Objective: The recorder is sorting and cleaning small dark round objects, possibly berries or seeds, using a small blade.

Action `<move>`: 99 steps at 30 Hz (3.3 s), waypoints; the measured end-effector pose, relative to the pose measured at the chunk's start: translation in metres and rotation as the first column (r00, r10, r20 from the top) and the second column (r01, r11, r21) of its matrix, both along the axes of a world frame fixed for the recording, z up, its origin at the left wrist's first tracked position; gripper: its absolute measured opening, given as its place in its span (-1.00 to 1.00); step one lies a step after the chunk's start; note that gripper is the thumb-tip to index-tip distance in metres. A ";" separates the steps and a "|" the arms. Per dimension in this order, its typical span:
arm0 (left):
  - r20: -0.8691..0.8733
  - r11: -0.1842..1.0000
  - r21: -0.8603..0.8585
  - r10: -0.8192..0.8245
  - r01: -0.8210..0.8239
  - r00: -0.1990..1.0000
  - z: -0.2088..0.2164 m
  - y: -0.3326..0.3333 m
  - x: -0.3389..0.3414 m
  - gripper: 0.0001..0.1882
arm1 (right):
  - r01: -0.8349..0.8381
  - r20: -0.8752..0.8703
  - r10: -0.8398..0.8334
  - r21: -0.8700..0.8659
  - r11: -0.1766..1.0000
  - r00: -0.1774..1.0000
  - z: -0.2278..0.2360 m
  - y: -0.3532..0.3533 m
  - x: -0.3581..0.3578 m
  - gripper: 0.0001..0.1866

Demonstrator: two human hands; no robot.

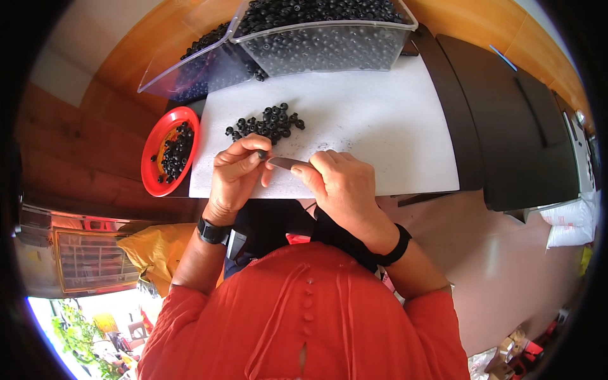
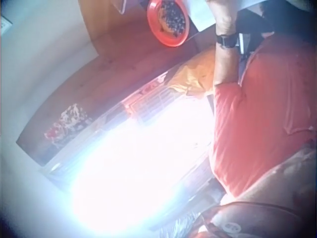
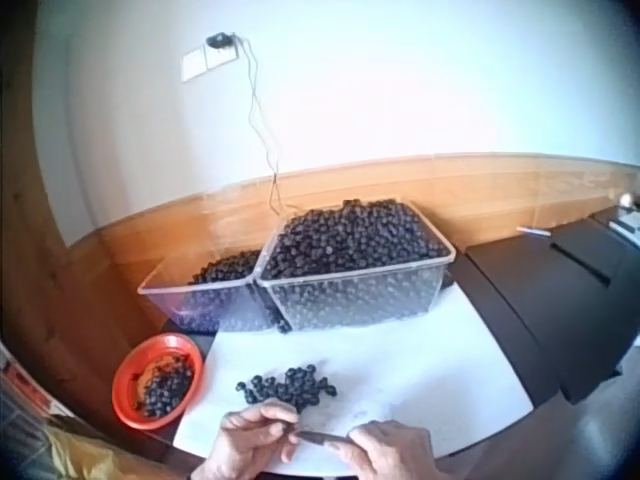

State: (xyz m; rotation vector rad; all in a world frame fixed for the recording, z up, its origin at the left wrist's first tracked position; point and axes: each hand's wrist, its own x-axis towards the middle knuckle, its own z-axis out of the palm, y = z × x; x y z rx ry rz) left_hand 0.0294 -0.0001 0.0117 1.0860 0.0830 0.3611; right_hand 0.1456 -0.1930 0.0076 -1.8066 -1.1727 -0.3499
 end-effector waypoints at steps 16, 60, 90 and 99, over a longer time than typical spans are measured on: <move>0.053 0.999 -0.044 -0.029 0.031 0.998 -0.008 0.004 -0.003 -0.71 | 0.071 -0.223 -0.073 -0.018 0.997 0.972 0.004 0.027 -0.009 -0.55; 0.203 0.093 0.945 0.585 -0.314 0.785 0.021 0.137 -0.104 -0.78 | -0.010 -0.143 0.018 0.054 0.998 0.990 -0.003 0.024 -0.015 -0.78; 0.165 -0.135 0.983 0.387 -0.121 0.907 0.004 0.099 0.001 -0.81 | 0.060 0.113 -0.063 0.030 0.998 0.992 -0.009 0.023 -0.016 -0.74; 0.204 -0.164 0.974 0.340 -0.156 0.918 0.014 0.082 -0.022 -0.90 | 0.064 0.128 -0.066 0.016 0.998 0.990 -0.007 0.022 -0.016 -0.73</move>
